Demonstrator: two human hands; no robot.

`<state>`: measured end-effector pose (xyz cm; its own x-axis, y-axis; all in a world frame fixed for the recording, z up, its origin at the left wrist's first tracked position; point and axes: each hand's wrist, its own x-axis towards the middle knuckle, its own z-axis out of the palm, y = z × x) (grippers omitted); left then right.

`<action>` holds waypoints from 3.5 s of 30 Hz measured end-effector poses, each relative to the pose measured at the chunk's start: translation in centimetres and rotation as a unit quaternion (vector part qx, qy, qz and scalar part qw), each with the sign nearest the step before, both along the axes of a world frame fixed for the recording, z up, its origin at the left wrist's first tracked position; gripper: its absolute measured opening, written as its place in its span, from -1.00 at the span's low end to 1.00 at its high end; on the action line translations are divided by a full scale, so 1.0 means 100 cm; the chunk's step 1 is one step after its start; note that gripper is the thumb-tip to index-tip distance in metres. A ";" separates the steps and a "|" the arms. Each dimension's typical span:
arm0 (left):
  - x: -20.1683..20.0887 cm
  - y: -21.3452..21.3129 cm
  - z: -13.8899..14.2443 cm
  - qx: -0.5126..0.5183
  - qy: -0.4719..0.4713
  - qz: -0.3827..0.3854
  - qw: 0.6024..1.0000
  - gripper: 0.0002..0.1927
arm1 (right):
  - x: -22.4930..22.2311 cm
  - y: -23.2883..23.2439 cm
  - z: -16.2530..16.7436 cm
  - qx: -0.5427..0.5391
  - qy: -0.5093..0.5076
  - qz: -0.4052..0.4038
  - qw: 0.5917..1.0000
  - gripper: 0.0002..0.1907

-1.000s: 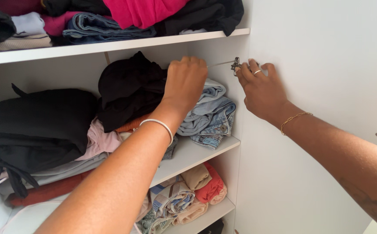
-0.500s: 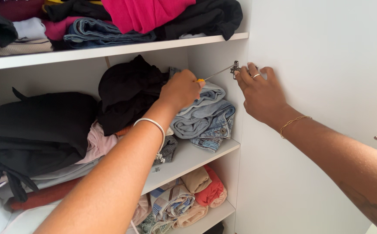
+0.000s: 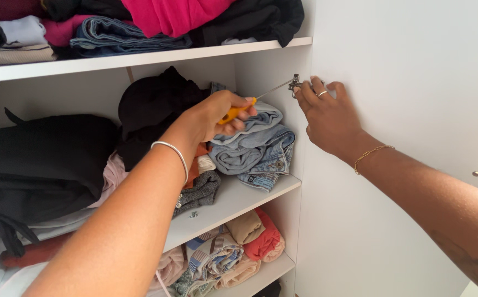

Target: The person uses a yellow-handled screwdriver to unscrew the hinge screws holding a wardrobe door to its cabinet, steadying the hinge with the other hand. They work on the upper hinge, then reposition and continue unscrewing the lower hinge, with the detached door hardware visible at the end.

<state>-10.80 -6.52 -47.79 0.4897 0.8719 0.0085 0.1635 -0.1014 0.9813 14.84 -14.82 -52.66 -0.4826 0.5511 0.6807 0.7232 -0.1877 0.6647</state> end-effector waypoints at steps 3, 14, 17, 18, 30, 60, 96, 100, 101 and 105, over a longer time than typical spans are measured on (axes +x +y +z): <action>-0.002 0.003 -0.003 0.079 0.063 -0.016 0.995 -0.66 | 0.000 0.000 0.000 0.001 -0.005 -0.001 1.000 -0.24; 0.007 -0.034 -0.014 0.569 0.361 0.213 0.707 -0.79 | -0.001 0.002 0.000 -0.011 0.008 -0.003 1.000 -0.22; 0.009 -0.039 -0.018 0.651 0.401 0.226 0.604 -0.87 | 0.000 0.001 0.000 -0.011 -0.001 -0.009 1.000 -0.21; 0.009 -0.039 -0.019 0.686 0.407 0.233 0.556 -0.86 | 0.000 0.001 0.001 -0.011 -0.005 -0.011 1.000 -0.21; 0.017 0.009 0.008 0.291 0.274 0.097 0.911 -0.62 | -0.001 -0.002 0.000 0.002 -0.004 -0.007 1.000 -0.23; 0.005 -0.037 0.008 0.633 0.405 0.146 0.643 -0.65 | -0.002 0.000 -0.001 -0.008 0.013 -0.001 1.000 -0.23; -0.106 -0.110 -0.096 0.224 0.197 0.345 0.890 -0.54 | 0.030 -0.064 -0.006 -0.097 -0.071 -0.076 0.990 -0.38; -0.117 -0.118 -0.112 0.225 0.120 0.337 0.906 -0.53 | 0.028 -0.068 -0.003 -0.098 -0.065 -0.109 0.987 -0.39; -0.118 -0.120 -0.116 0.223 0.099 0.325 0.914 -0.54 | 0.028 -0.070 -0.003 -0.084 -0.064 -0.100 0.989 -0.40; -0.123 -0.122 -0.131 0.232 0.031 0.292 0.927 -0.61 | 0.024 -0.076 -0.009 -0.026 -0.027 -0.048 0.998 -0.50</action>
<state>-23.15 -18.75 -60.90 -0.0522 0.8982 0.4364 0.3779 -0.3867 0.8412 17.27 -22.46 -53.51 -0.4611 0.6311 0.6238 0.6659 -0.2186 0.7133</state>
